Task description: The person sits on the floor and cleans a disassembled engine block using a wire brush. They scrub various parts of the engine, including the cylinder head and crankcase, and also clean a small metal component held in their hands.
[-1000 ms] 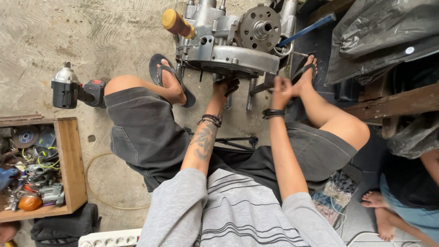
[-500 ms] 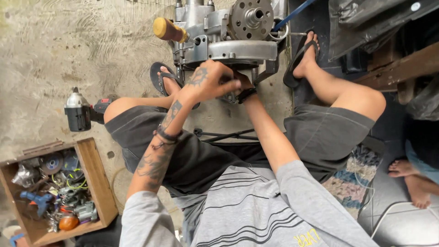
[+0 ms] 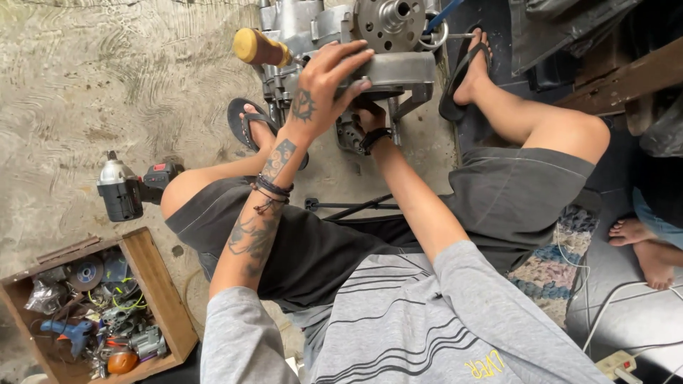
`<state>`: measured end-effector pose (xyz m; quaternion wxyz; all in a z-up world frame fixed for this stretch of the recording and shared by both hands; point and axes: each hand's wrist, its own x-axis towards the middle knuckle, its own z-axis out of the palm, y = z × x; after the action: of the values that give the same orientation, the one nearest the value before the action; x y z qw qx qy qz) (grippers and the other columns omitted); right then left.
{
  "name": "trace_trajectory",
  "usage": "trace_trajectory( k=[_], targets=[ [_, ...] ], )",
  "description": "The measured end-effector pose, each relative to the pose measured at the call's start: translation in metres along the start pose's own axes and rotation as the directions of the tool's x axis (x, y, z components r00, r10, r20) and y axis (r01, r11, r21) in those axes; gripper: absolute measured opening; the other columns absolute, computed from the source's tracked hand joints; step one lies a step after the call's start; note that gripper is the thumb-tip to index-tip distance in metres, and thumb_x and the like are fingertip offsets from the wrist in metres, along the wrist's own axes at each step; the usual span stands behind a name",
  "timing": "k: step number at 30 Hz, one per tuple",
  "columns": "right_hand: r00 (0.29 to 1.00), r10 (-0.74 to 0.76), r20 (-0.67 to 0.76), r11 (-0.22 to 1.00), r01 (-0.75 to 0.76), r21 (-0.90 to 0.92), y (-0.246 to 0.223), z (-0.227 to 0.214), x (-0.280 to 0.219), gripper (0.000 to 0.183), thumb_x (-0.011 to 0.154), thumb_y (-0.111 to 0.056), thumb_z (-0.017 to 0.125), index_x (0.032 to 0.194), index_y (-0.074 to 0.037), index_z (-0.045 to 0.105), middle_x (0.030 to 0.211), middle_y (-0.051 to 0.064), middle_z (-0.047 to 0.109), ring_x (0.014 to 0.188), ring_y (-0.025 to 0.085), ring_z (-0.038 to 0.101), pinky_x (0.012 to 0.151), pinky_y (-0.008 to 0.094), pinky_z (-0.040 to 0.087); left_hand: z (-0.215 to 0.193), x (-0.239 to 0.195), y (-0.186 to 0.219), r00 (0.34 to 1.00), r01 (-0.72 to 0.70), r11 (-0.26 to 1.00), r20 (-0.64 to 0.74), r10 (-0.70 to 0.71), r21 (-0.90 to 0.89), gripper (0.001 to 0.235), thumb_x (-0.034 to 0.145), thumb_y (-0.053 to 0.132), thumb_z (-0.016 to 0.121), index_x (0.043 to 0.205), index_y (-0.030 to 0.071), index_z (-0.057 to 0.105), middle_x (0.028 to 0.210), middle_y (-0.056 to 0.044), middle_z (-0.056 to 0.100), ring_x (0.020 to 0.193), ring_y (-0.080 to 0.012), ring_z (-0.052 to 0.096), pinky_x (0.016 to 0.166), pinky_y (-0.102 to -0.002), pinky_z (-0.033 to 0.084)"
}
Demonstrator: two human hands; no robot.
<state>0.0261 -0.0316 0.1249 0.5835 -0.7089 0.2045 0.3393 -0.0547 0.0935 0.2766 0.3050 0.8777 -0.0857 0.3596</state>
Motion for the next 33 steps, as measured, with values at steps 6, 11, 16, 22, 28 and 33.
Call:
trace_trajectory(
  k=[6, 11, 16, 22, 28, 33],
  targets=[
    [0.929, 0.042, 0.367, 0.847, -0.228, 0.480, 0.013, -0.005, 0.018, 0.026, 0.099, -0.026, 0.059, 0.075, -0.020, 0.051, 0.062, -0.003, 0.042, 0.050, 0.011, 0.031, 0.043, 0.025, 0.023, 0.009, -0.006, -0.005, 1.000, 0.001, 1.000, -0.020, 0.000, 0.031, 0.035, 0.108, 0.026, 0.071, 0.139, 0.011, 0.062, 0.133, -0.013, 0.068, 0.119, -0.0332, 0.069, 0.110, -0.053, 0.053],
    [0.938, 0.019, 0.345, 0.855, -0.194, 0.481, 0.016, -0.001, 0.019, 0.023, 0.097, -0.020, 0.061, 0.075, -0.019, 0.054, 0.060, -0.003, 0.042, 0.049, 0.011, 0.032, 0.042, 0.025, 0.026, 0.009, -0.006, -0.002, 1.000, 0.001, 1.000, -0.022, 0.000, 0.030, 0.036, 0.109, 0.025, 0.069, 0.141, 0.010, 0.059, 0.133, -0.015, 0.066, 0.121, -0.0332, 0.067, 0.110, -0.053, 0.052],
    [0.951, 0.005, 0.308, 0.861, -0.160, 0.483, 0.029, -0.005, 0.013, 0.020, 0.094, -0.012, 0.064, 0.075, -0.017, 0.059, 0.057, -0.002, 0.041, 0.047, 0.011, 0.034, 0.041, 0.025, 0.030, 0.009, -0.007, 0.000, 0.999, -0.020, 1.000, -0.034, 0.021, 0.023, 0.035, 0.111, 0.025, 0.067, 0.141, 0.010, 0.058, 0.133, -0.015, 0.066, 0.120, -0.0335, 0.067, 0.109, -0.052, 0.052],
    [0.931, 0.126, 0.342, 0.838, -0.285, 0.466, 0.010, -0.011, 0.002, 0.037, 0.093, -0.040, 0.073, 0.068, -0.016, 0.058, 0.057, -0.004, 0.047, 0.044, 0.009, 0.037, 0.040, 0.022, 0.032, 0.011, -0.007, -0.001, 0.999, 0.004, 0.999, -0.039, -0.003, 0.032, 0.036, 0.110, 0.026, 0.066, 0.141, 0.010, 0.058, 0.133, -0.015, 0.066, 0.121, -0.0340, 0.067, 0.109, -0.053, 0.053],
    [0.898, 0.091, 0.431, 0.827, -0.309, 0.469, 0.031, -0.014, 0.032, 0.030, 0.102, -0.032, 0.064, 0.077, -0.016, 0.060, 0.058, -0.003, 0.041, 0.048, 0.008, 0.037, 0.043, 0.021, 0.034, 0.008, -0.004, 0.004, 0.999, 0.016, 1.000, -0.046, -0.015, 0.010, 0.035, 0.110, 0.026, 0.066, 0.140, 0.010, 0.059, 0.132, -0.015, 0.067, 0.120, -0.0337, 0.068, 0.109, -0.052, 0.051],
    [0.903, 0.155, 0.401, 0.845, -0.332, 0.420, 0.018, -0.015, 0.000, 0.051, 0.095, -0.053, 0.062, 0.102, -0.005, 0.074, 0.067, 0.005, 0.060, 0.051, 0.014, 0.049, 0.047, 0.023, 0.047, 0.005, -0.002, 0.007, 0.998, 0.029, 1.000, -0.050, -0.029, -0.001, 0.034, 0.109, 0.025, 0.067, 0.138, 0.008, 0.060, 0.130, -0.016, 0.068, 0.118, -0.0325, 0.069, 0.109, -0.051, 0.051]
  ],
)
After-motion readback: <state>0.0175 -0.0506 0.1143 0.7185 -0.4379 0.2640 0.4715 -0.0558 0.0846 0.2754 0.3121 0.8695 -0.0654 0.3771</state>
